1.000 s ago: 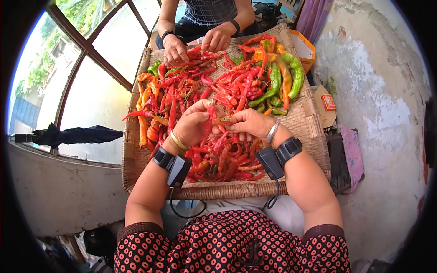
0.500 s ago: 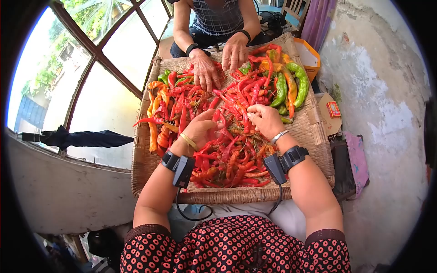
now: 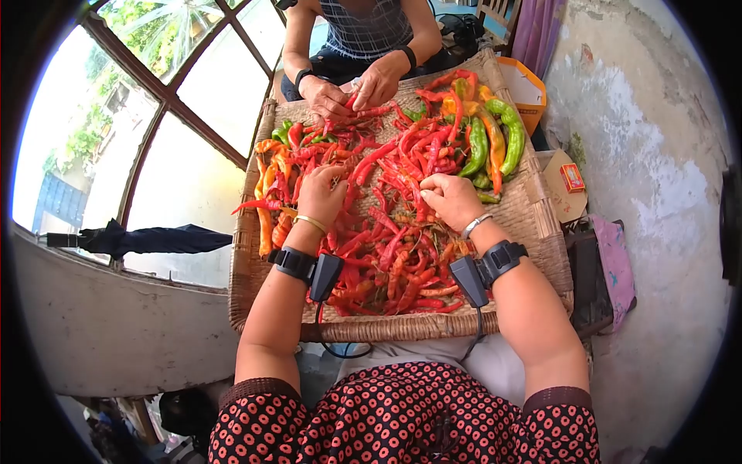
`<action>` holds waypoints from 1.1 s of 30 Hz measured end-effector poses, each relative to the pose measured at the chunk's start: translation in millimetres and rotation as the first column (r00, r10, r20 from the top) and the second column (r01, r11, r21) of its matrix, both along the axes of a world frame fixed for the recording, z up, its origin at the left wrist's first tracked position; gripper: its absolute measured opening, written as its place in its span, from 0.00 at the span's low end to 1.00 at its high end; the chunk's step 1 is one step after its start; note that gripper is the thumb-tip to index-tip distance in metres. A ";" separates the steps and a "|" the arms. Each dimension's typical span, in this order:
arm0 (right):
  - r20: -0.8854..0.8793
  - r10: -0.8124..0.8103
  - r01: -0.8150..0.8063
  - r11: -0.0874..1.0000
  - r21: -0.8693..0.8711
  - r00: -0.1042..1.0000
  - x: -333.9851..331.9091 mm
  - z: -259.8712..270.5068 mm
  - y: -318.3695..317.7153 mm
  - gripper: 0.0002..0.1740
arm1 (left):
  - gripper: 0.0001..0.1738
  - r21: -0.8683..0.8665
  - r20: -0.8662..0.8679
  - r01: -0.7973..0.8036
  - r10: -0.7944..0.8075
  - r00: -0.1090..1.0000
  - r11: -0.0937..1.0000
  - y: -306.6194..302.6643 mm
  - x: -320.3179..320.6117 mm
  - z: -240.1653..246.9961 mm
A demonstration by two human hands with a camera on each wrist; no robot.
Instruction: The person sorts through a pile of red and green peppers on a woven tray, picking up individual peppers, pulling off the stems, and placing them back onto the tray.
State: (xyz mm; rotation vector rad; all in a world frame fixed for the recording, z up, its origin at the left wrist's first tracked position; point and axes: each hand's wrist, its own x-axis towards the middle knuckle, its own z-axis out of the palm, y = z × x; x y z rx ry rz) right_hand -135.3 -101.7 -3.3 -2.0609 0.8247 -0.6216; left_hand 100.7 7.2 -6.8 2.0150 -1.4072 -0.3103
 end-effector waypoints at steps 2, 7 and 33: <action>-0.005 0.040 -0.040 0.999 -0.029 0.999 2.4 1.3 3.5 0.12 | 0.25 0.131 0.408 -0.057 -0.002 0.913 0.990 7.8 -3.4 2.7; -0.099 0.065 -0.066 0.998 -0.007 0.993 1.5 3.5 6.1 0.11 | 0.22 0.222 0.614 -0.198 0.021 0.789 0.955 8.6 -16.2 -0.9; -0.218 0.142 -0.153 0.988 -0.034 0.966 2.3 -8.4 4.3 0.11 | 0.13 0.470 0.388 -0.182 -0.017 0.921 0.863 1.2 -19.8 -7.5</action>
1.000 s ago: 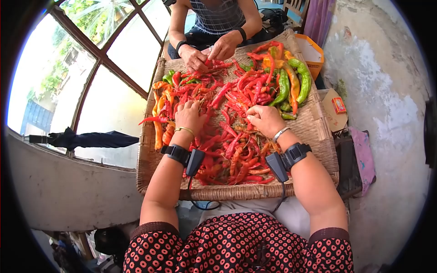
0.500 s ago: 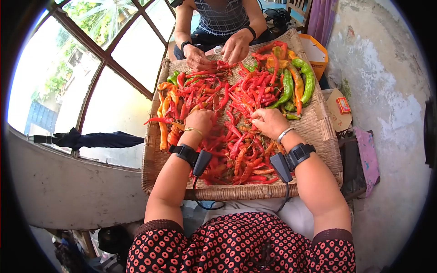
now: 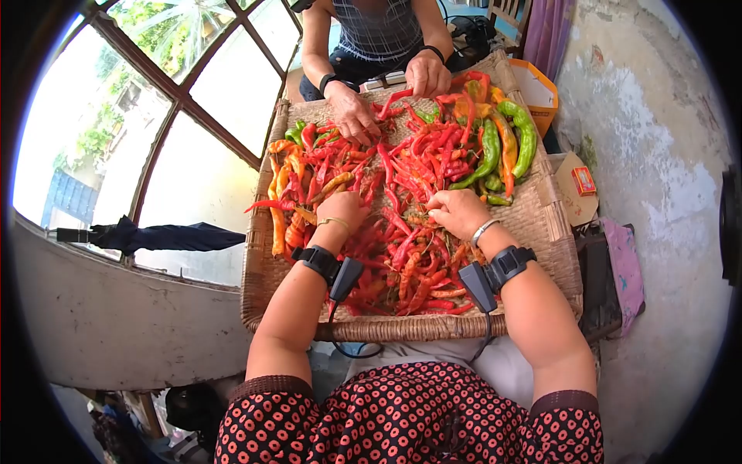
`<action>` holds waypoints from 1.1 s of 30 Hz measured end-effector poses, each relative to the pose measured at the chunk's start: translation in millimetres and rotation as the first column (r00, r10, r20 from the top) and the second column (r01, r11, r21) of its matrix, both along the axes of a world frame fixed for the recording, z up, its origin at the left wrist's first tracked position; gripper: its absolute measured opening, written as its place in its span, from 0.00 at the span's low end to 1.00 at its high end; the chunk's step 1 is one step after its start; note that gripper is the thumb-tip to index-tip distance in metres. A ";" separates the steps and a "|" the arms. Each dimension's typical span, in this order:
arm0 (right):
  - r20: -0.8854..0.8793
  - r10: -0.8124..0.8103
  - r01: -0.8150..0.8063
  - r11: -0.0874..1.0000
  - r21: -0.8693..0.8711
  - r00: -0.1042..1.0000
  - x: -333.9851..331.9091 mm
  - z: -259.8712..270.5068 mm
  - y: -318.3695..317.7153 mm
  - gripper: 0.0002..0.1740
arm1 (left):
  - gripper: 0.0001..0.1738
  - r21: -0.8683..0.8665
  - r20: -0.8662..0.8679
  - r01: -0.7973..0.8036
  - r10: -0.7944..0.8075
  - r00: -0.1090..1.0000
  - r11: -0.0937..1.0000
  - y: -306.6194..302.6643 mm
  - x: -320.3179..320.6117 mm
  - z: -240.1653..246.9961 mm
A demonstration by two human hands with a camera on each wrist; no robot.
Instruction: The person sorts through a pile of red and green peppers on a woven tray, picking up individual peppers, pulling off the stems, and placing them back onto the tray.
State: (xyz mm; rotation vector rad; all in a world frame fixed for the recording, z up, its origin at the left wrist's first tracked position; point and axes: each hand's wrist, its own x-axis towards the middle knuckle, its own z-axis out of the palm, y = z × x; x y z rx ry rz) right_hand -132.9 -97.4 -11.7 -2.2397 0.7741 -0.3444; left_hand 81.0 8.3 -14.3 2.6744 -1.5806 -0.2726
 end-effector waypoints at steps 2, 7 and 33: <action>-0.004 -0.001 0.001 1.000 0.016 1.000 -0.8 1.2 0.9 0.11 | 0.12 0.019 0.021 -0.017 0.016 1.000 1.000 -0.1 0.3 -0.1; -0.033 -0.004 0.004 1.000 -0.002 0.999 -0.3 1.8 1.1 0.11 | 0.11 -0.169 -0.034 -0.007 0.001 0.999 0.986 5.0 -1.6 15.2; -0.089 0.025 -0.029 0.999 -0.044 0.996 -2.0 0.5 1.8 0.11 | 0.22 -0.345 0.085 0.222 -0.205 0.975 0.912 -8.1 10.4 -11.9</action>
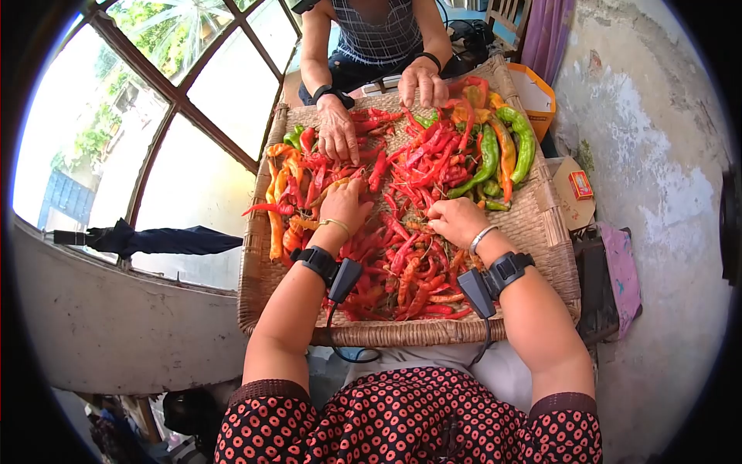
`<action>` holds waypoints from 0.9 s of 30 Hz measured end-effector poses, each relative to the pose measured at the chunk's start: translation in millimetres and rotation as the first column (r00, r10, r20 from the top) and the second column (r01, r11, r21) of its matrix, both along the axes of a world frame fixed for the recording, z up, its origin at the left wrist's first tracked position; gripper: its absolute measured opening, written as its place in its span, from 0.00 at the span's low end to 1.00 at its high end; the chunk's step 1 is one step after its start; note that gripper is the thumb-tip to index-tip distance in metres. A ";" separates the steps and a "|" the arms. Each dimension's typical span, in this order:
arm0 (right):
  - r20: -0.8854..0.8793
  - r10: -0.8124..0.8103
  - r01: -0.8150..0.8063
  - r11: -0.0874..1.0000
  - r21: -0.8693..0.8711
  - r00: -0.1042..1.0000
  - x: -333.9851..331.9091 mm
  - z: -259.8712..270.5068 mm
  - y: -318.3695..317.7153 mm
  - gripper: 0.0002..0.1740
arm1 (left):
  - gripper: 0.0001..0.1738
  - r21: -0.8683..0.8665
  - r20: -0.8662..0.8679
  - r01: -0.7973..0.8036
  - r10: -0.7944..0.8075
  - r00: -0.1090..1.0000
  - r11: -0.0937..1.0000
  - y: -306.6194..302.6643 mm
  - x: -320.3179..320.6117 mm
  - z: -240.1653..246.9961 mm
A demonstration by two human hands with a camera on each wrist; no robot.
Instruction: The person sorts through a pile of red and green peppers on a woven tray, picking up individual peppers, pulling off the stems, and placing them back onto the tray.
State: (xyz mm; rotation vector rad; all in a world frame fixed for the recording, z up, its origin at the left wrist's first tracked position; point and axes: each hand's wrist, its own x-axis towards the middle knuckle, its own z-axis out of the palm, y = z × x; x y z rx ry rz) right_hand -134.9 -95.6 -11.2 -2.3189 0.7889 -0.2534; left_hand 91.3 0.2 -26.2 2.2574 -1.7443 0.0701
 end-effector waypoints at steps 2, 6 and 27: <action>-0.005 -0.001 0.001 1.000 0.004 1.000 0.0 1.9 0.3 0.11 | 0.23 0.105 -0.017 -0.073 0.075 0.997 0.992 -2.1 -6.4 7.0; -0.005 -0.007 0.007 1.000 0.024 1.000 -1.7 4.8 0.3 0.11 | 0.22 0.267 -0.003 -0.311 0.323 0.946 0.912 -7.6 -8.8 8.4; -0.072 -0.007 0.008 1.000 0.022 0.997 -3.8 6.0 -1.9 0.12 | 0.08 -0.243 -0.738 -0.306 0.029 0.674 0.920 -27.6 -6.7 45.8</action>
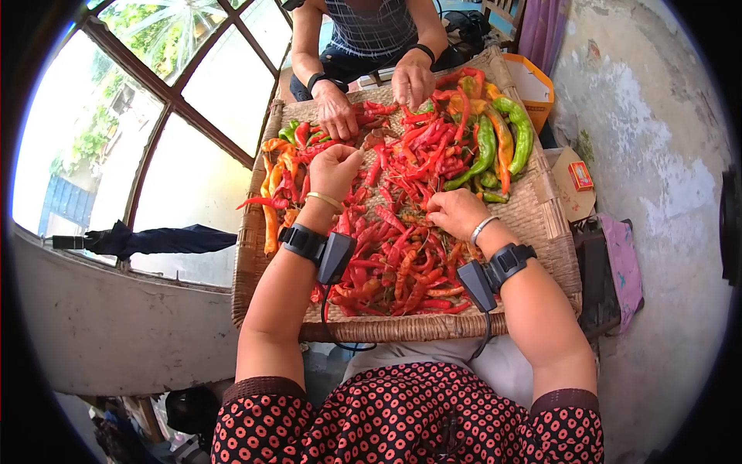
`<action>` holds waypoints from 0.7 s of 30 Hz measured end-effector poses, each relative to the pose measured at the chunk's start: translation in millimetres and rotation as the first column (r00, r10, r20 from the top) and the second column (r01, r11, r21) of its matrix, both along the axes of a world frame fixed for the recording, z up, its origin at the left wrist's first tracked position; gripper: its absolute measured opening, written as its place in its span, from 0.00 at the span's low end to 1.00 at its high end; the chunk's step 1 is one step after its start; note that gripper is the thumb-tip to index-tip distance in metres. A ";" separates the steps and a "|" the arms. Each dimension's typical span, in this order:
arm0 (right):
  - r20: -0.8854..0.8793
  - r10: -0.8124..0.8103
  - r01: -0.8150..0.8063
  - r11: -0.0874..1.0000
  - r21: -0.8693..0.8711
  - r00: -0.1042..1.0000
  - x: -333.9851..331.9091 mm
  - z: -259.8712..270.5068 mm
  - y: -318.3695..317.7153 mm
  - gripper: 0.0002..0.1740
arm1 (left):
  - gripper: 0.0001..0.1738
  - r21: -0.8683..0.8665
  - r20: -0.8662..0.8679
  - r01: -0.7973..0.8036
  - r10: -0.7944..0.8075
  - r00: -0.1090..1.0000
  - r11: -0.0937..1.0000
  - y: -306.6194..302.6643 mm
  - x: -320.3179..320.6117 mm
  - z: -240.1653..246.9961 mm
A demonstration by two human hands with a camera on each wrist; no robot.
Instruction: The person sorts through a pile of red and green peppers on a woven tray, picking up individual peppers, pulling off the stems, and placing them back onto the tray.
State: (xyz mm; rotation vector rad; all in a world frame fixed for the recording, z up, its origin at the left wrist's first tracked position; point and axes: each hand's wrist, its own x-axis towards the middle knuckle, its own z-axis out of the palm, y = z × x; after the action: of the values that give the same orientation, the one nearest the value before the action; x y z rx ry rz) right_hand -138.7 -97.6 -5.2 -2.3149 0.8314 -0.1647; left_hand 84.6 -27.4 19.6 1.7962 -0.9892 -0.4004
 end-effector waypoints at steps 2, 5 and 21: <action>-0.007 0.001 -0.001 1.000 0.000 1.000 -0.1 0.3 0.1 0.12 | 0.08 -0.032 -0.107 0.097 -0.100 0.989 0.995 -2.4 -16.5 1.0; -0.021 0.010 -0.011 1.000 -0.021 1.000 0.1 -1.4 -0.7 0.12 | 0.07 -0.105 -0.090 0.276 -0.286 0.954 0.955 -3.2 -35.0 -10.2; 0.153 -0.062 0.068 0.997 -0.032 0.986 1.4 0.6 -2.9 0.14 | 0.09 0.057 0.323 0.292 -0.295 0.899 0.955 -1.1 -42.6 -23.2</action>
State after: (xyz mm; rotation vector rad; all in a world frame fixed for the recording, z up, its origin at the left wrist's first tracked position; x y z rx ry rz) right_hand -137.3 -100.5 -4.6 -2.2783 0.8325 -0.3835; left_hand 42.0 -28.5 -3.6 1.7565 -1.5068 -0.2915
